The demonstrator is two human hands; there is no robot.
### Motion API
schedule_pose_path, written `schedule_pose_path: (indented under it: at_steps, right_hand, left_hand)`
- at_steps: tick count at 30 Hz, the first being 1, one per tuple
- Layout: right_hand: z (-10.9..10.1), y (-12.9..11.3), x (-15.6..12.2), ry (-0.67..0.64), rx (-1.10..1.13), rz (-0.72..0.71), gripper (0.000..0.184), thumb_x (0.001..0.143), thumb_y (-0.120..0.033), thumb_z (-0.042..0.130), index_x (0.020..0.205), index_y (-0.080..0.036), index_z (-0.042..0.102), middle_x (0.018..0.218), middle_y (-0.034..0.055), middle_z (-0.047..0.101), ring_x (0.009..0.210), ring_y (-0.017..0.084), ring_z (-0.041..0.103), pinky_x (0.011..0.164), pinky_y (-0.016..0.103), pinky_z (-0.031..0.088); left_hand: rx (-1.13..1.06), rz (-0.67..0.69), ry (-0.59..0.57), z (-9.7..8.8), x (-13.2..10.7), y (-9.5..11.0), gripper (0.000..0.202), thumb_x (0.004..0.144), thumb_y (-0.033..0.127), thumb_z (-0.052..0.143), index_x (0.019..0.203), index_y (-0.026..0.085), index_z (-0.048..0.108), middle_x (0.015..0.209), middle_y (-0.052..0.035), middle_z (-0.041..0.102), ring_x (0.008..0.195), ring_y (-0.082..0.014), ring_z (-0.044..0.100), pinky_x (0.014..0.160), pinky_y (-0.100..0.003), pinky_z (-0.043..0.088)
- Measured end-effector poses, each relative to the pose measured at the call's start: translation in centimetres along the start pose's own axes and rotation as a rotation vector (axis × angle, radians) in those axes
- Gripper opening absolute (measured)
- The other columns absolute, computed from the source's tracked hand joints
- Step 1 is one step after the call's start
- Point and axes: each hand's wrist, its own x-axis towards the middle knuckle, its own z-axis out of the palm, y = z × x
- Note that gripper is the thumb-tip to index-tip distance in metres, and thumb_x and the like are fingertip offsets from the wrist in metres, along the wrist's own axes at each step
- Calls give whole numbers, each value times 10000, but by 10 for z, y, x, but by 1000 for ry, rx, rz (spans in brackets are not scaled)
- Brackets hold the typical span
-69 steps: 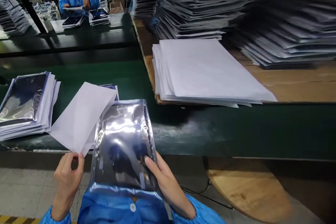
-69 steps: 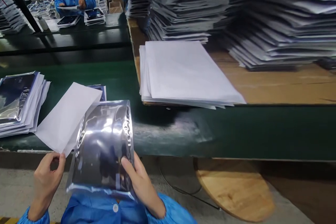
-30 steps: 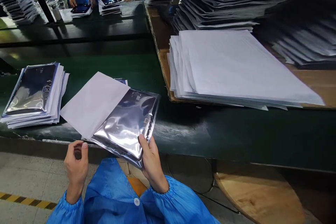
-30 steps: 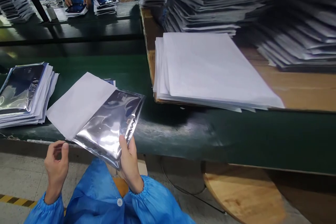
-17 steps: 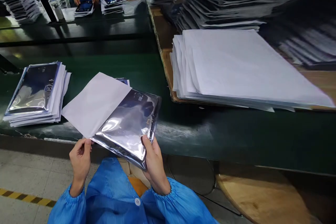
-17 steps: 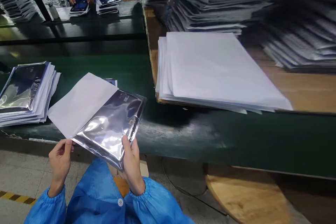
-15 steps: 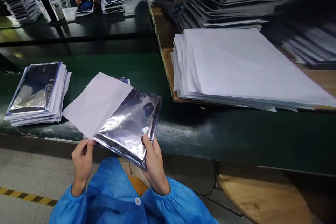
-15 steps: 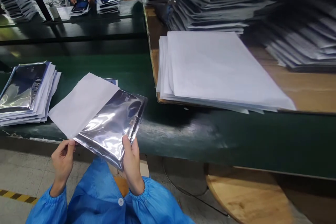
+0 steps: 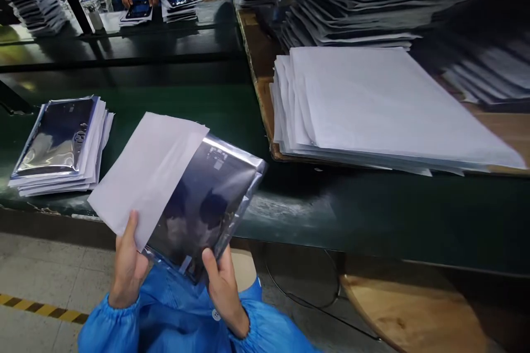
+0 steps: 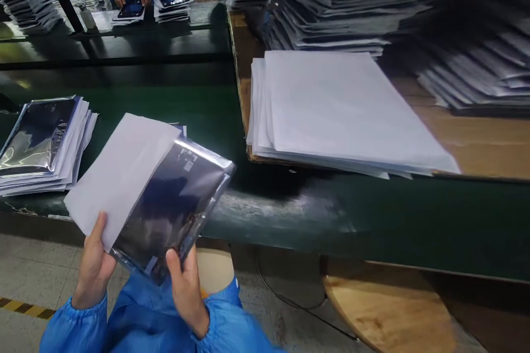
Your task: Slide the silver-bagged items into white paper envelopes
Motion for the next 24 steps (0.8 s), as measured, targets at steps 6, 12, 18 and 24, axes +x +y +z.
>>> schedule_pose_path:
  at_steps: [6,12,18,24]
  right_hand:
    - [-118,-36,-23,399,-206,-223,163,720,-406,704,711,-244,687,614,-16,653,642,163,621,709,298,490]
    - [-132,-54,-1,388,-86,-272,311,804,-452,614,1026,-241,667,1037,50,691,938,198,629,842,347,479]
    - [-127,-22,14,318,111,-44,341,713,-441,709,961,-207,704,945,48,735,918,220,645,843,353,490]
    - [-123,8,-3,504,271,-19,512,707,-469,697,1119,-171,642,1020,70,721,979,221,640,870,364,496]
  left_hand:
    - [312,152,-27,-39,7,-29,652,618,503,736,1155,169,577,1138,-104,659,1121,-265,576,988,-390,469]
    - [643,71,-287,-48,13,-56,673,438,551,793,955,143,655,967,-136,707,937,-322,651,868,-480,526]
    - [683,-2,-465,-39,21,-81,719,487,638,734,991,136,634,999,-148,701,1006,-315,634,909,-471,498]
    - [649,-58,-528,-39,30,-101,776,492,756,639,948,129,648,1007,-187,697,965,-319,649,885,-470,506]
